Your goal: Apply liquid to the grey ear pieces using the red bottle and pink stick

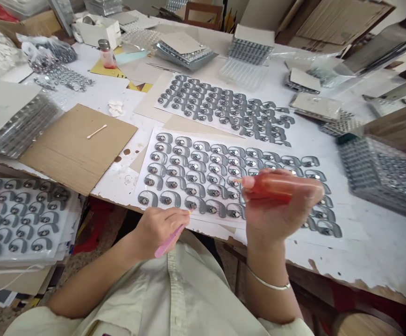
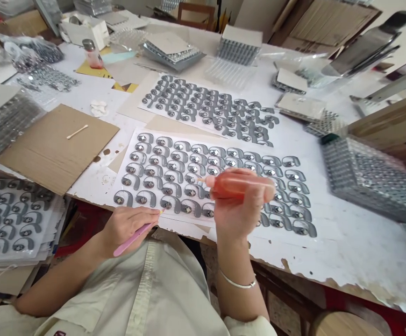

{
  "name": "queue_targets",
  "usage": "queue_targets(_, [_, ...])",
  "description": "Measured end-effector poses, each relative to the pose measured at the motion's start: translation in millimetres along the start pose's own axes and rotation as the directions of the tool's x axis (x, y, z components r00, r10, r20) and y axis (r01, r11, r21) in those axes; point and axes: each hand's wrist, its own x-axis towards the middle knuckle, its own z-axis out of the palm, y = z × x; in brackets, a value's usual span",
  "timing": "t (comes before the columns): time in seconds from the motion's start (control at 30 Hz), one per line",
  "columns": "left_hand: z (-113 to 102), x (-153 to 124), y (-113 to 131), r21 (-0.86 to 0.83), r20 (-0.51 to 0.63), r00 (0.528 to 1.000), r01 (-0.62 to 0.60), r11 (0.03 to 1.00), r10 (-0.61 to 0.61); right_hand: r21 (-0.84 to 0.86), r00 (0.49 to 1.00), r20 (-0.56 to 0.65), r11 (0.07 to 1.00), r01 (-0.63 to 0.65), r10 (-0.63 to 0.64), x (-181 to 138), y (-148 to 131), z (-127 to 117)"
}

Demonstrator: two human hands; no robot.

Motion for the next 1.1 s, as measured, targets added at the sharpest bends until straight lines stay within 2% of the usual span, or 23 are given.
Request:
queue_targets(0.07, [7, 1, 1, 0.048, 0.001, 1.0, 0.0, 0.999, 0.0, 0.114, 0.994, -0.028, 0.988, -0.103, 0.107, -8, 1, 11])
queue_targets(0.1, [8, 1, 1, 0.061, 0.002, 1.0, 0.001, 0.998, -0.001, 0.138, 0.993, -0.044, 0.985, -0.106, 0.113, -13, 2, 16])
queue_targets(0.23, [5, 0, 1, 0.09, 0.016, 1.0, -0.016, 0.996, 0.015, 0.031, 0.998, -0.049, 0.998, 0.052, -0.05, -29, 4, 31])
queue_targets(0.43, [4, -2, 0, 0.121, 0.021, 0.999, -0.038, 0.992, 0.036, -0.11, 0.976, 0.048, 0.97, 0.218, -0.214, -38, 8, 29])
queue_targets(0.6, [7, -3, -4, 0.151, 0.038, 0.998, -0.051, 0.987, 0.045, -0.156, 0.967, 0.131, 0.959, 0.238, -0.219, -37, 10, 27])
queue_targets(0.77, [5, 1, -1, 0.205, 0.069, 0.994, -0.1, 0.974, 0.088, -0.21, 0.936, 0.232, 0.926, 0.312, -0.263, -39, 11, 30])
queue_targets(1.1, [2, 6, 2, 0.222, 0.1, 0.992, -0.094, 0.971, 0.073, -0.256, 0.906, 0.308, 0.892, 0.373, -0.291, -40, 11, 33])
